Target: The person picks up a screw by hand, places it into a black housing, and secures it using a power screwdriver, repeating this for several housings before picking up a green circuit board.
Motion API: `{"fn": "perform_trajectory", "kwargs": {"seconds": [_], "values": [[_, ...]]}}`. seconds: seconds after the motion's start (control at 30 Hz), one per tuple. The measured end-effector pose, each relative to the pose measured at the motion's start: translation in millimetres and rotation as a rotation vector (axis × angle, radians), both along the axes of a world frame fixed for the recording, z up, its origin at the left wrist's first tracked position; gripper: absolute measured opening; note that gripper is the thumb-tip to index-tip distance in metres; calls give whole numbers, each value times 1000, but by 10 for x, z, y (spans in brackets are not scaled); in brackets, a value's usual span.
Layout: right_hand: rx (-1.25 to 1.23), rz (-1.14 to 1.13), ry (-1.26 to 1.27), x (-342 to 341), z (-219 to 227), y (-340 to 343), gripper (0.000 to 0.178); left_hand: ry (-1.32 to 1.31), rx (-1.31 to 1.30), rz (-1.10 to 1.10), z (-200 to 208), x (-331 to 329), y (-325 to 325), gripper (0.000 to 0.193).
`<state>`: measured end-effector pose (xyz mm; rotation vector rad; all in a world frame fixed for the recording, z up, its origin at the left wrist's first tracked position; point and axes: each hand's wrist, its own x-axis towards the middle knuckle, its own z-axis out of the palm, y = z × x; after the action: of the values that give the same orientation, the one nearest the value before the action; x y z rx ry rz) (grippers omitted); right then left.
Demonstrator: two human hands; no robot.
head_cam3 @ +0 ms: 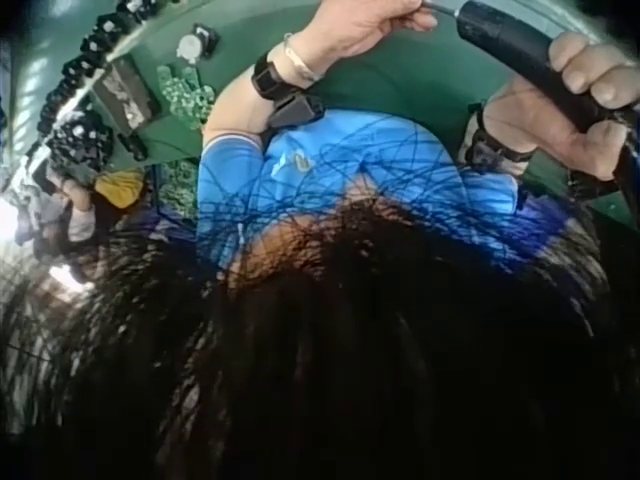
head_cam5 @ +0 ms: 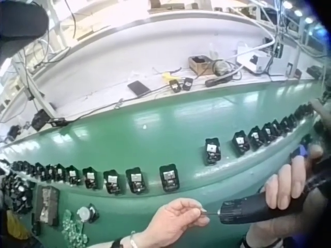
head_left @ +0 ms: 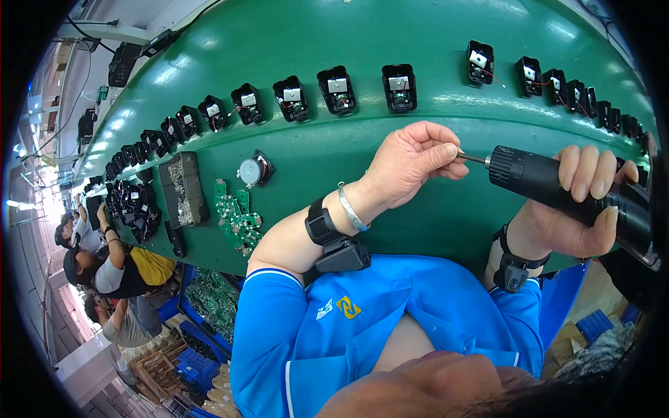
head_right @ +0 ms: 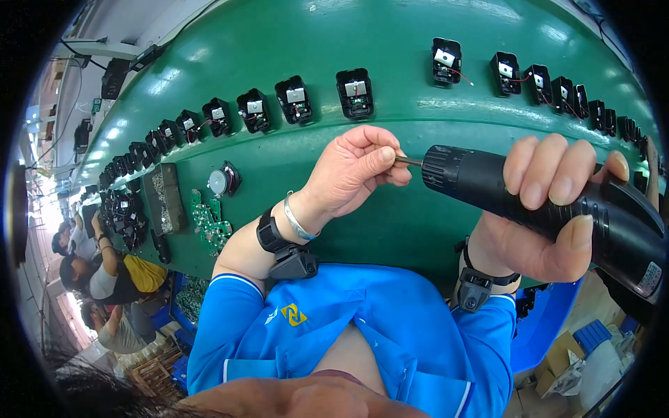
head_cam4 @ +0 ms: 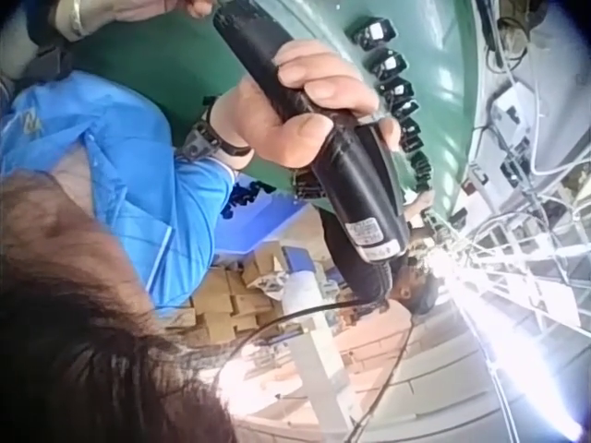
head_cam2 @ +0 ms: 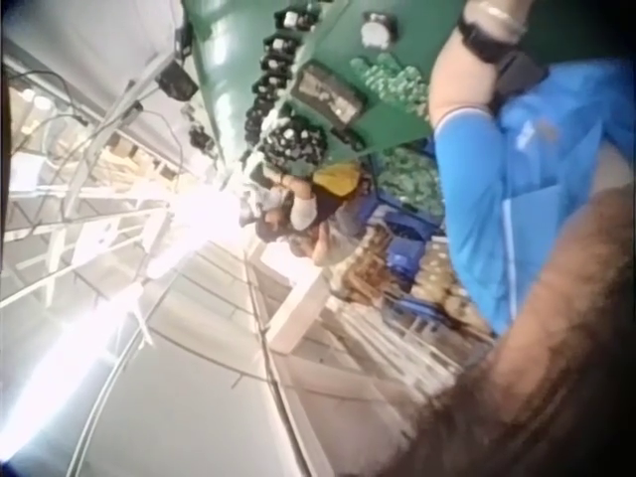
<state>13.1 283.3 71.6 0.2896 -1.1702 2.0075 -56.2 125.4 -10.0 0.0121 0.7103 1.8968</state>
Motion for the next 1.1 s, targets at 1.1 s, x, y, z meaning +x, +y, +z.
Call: {"fn": "perform_trajectory", "kwargs": {"seconds": [1.1], "values": [[-2,-352,-112,-363,-426,267,33,2087,-548,-8,-281,-570,568,66]]}}
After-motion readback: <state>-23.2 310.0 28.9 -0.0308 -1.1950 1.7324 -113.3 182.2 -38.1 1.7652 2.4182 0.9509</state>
